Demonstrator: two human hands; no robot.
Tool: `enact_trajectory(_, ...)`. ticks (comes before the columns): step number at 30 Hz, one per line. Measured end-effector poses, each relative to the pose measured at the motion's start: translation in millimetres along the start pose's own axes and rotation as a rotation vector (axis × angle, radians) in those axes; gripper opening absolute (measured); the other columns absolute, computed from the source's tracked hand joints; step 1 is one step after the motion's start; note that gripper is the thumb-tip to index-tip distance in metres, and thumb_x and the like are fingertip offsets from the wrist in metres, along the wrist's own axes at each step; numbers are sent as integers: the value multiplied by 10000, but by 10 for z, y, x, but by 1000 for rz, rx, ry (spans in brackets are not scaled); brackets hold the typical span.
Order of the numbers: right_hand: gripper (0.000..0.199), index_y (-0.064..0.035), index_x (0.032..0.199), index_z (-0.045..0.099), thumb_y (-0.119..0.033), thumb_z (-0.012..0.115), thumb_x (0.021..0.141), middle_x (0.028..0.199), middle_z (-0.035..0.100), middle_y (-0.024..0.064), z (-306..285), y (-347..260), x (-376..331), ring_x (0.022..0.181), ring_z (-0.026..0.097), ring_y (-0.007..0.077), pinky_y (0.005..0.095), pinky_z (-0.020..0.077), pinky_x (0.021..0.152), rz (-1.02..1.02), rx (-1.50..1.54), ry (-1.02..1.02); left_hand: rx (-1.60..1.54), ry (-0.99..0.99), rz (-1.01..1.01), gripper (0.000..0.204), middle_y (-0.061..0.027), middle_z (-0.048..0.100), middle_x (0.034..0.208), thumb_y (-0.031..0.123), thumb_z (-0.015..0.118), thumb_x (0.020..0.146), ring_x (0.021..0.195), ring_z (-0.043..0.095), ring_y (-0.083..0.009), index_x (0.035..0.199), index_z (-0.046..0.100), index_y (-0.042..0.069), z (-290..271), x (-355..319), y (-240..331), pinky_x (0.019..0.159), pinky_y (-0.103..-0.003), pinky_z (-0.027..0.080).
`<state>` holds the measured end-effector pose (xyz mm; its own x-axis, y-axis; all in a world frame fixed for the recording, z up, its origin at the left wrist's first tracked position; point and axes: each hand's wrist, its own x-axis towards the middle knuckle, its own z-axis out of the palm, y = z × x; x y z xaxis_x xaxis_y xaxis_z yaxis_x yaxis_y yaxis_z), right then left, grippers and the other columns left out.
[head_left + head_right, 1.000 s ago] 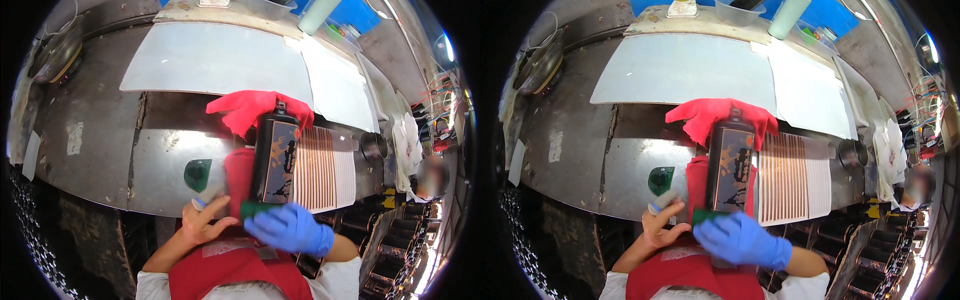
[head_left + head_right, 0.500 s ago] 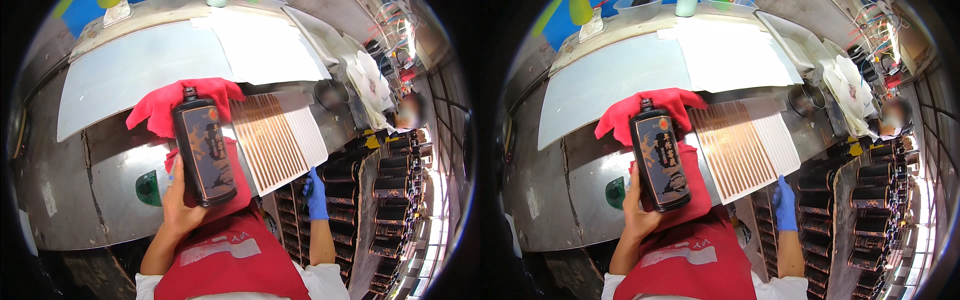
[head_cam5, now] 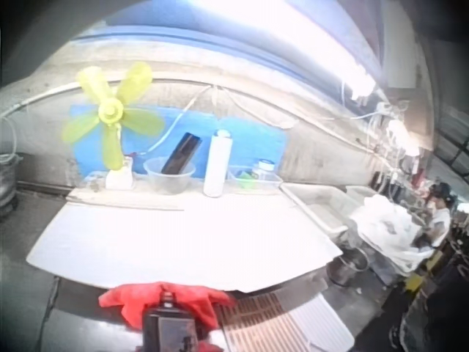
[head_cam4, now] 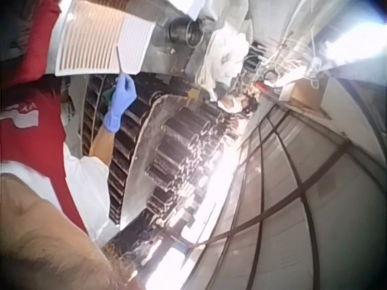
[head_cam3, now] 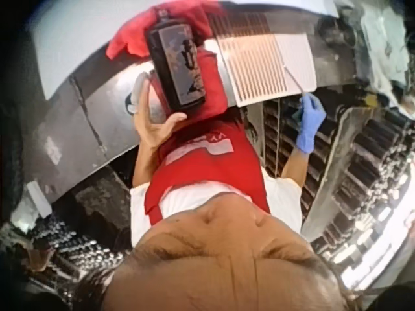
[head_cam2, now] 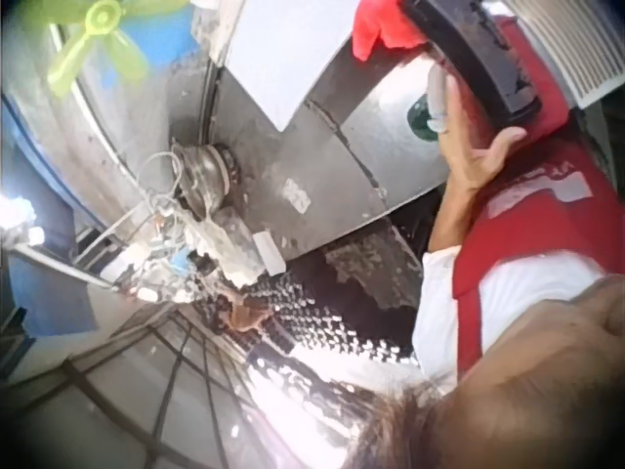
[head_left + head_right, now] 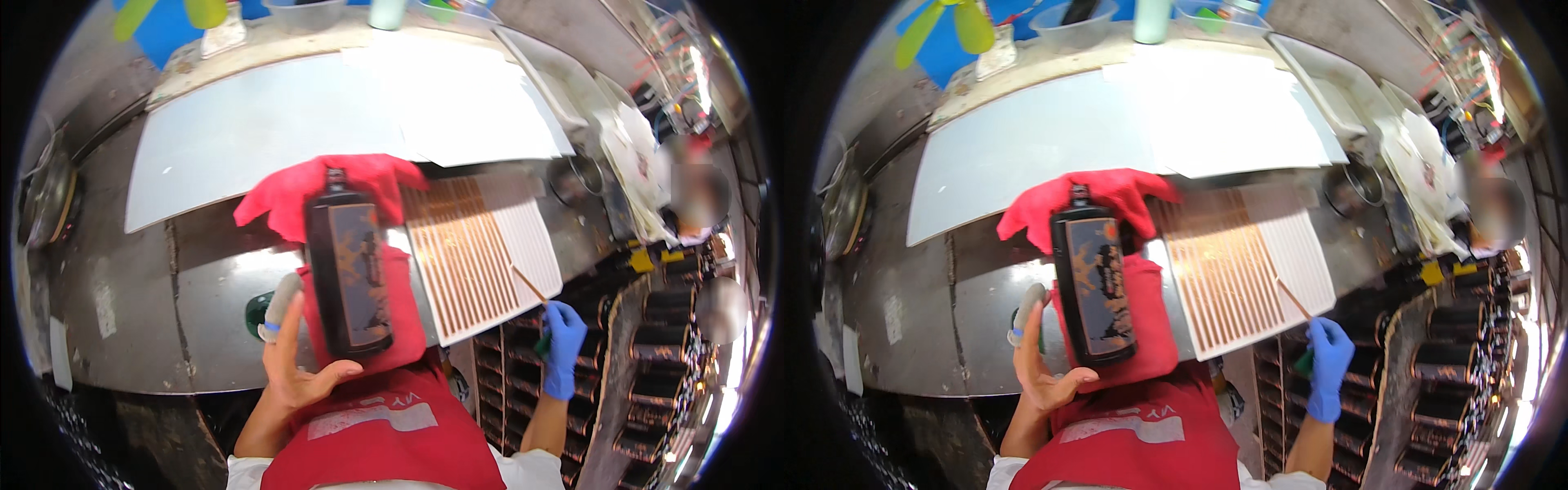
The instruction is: The person applies decorative labels to a black cylindrical bottle. They smooth the label with a green sponge, apply a copper foil strip to the rim, and repeat the process on multiple bottles.
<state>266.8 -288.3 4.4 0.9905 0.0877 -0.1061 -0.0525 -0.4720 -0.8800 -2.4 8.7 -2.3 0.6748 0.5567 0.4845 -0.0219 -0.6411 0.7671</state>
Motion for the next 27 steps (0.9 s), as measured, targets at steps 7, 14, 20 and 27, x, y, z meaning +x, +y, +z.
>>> enact_trajectory(7,46,-8,747,654,4,686,715,631,576,27,472,-1645,-542,519,470,41,190,352,484,-520,-335,-558,-348,-253,85,520,-255,452,1277,192,676,792,1179,450,-386,1244,492,12,97,624,552,965,-400,368)
enact_trajectory(14,75,20,667,629,21,671,604,600,584,69,587,-2280,-499,508,526,98,213,366,476,-641,-32,-814,-959,-697,-187,221,-77,580,846,210,559,900,759,550,-133,922,583,-8,103,968,597,657,-257,434)
enact_trajectory(20,58,23,731,586,-23,622,726,616,575,47,801,-1954,-29,500,491,52,153,339,440,-241,141,-679,-785,-350,-459,121,3,547,754,126,599,863,700,486,-65,848,603,6,-353,797,178,617,-225,398)
enact_trajectory(27,70,5,787,598,-63,616,795,635,571,32,1151,-1619,420,488,459,36,147,326,444,-121,349,-637,-731,85,-630,93,-1,570,742,81,677,801,673,510,-60,810,607,20,-289,967,-259,611,-204,421)
